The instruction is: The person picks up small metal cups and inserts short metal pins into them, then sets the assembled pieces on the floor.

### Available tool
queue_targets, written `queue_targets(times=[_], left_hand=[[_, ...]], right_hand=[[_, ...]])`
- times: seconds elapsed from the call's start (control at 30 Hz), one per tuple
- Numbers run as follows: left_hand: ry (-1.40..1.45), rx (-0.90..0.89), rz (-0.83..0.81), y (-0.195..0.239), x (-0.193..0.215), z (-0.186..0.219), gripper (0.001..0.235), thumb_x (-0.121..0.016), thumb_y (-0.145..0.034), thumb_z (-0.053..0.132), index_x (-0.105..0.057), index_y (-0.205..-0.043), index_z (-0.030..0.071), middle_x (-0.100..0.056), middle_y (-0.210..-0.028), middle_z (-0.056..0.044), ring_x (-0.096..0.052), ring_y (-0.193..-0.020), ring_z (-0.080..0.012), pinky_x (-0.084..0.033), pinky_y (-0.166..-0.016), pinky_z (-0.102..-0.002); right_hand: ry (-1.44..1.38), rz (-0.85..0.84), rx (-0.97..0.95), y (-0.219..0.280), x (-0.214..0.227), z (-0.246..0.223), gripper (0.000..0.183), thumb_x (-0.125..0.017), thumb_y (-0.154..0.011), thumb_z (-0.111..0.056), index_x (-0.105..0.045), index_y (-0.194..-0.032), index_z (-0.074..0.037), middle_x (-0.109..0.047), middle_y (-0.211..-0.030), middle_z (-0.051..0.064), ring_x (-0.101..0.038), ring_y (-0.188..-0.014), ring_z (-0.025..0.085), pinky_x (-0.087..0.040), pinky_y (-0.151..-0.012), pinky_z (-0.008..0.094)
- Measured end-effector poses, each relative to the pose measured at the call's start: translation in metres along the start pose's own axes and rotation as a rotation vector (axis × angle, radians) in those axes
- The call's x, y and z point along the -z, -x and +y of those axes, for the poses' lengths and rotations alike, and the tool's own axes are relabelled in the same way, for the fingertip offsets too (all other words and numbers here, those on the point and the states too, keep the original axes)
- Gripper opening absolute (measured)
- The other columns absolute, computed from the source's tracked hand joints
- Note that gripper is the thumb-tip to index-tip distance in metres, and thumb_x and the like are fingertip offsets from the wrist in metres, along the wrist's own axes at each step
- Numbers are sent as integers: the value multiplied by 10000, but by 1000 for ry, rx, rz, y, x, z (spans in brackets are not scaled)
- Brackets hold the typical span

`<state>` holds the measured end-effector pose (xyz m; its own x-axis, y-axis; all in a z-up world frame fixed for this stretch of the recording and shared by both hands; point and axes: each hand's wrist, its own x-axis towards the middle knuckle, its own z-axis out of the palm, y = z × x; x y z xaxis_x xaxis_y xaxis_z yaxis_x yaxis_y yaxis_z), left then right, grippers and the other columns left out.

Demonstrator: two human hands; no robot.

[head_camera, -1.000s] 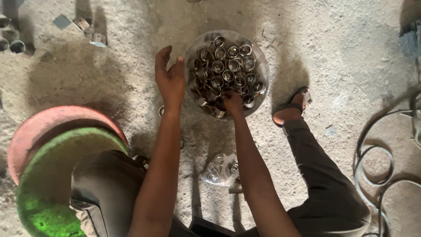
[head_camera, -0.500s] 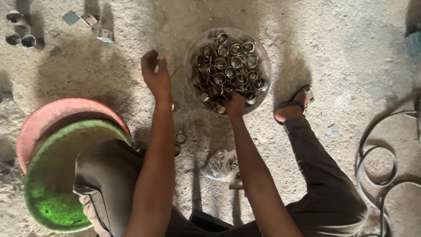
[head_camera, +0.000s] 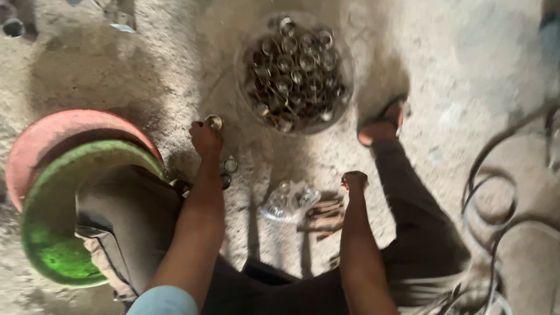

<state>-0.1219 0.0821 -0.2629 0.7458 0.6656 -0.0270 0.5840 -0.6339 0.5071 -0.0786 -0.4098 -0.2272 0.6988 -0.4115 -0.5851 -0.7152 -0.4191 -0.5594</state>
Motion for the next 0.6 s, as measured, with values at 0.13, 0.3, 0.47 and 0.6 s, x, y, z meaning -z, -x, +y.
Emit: queue_targets(times=[0.13, 0.3, 0.47, 0.6], left_hand=[[-184, 21, -55, -9, -10, 5, 182, -712, -917, 201, -759, -1006, 50, -546, -1219, -189, -512, -1147, -407, -510, -903, -523], [-252, -12, -101, -16, -34, -18, 232, -738, -839, 235, -762, -910, 15, -625, -1122, -216, -568, -1087, -402, -512, -902, -512], [133, 59, -196, -15, -45, -14, 277, -759, -840, 260, -783, -1076, 116, -710, -997, -220, -672, -962, -422, -544, -879, -515], [184, 195, -33, 3, -37, -4, 373, -739, -794, 200, -750, -1159, 127, -701, -1043, -185, -681, -989, -396, -551, -862, -511]], right_hand=[[288, -103, -229, 25, -18, 39, 84, -782, -807, -110, -748, -778, -39, -735, -698, 96, -699, -552, 191, -578, -494, 337], [355, -7, -278, 26, -29, 43, 111, -824, -780, -134, -765, -770, -40, -763, -743, 94, -712, -575, 163, -599, -500, 322], [352, 68, -374, 27, -32, 42, 205, -885, -760, -191, -787, -838, -30, -782, -807, 101, -735, -634, 169, -618, -557, 326], [485, 169, -328, 30, -42, 35, 294, -917, -738, -244, -765, -887, -42, -766, -857, 106, -719, -709, 192, -581, -612, 355]])
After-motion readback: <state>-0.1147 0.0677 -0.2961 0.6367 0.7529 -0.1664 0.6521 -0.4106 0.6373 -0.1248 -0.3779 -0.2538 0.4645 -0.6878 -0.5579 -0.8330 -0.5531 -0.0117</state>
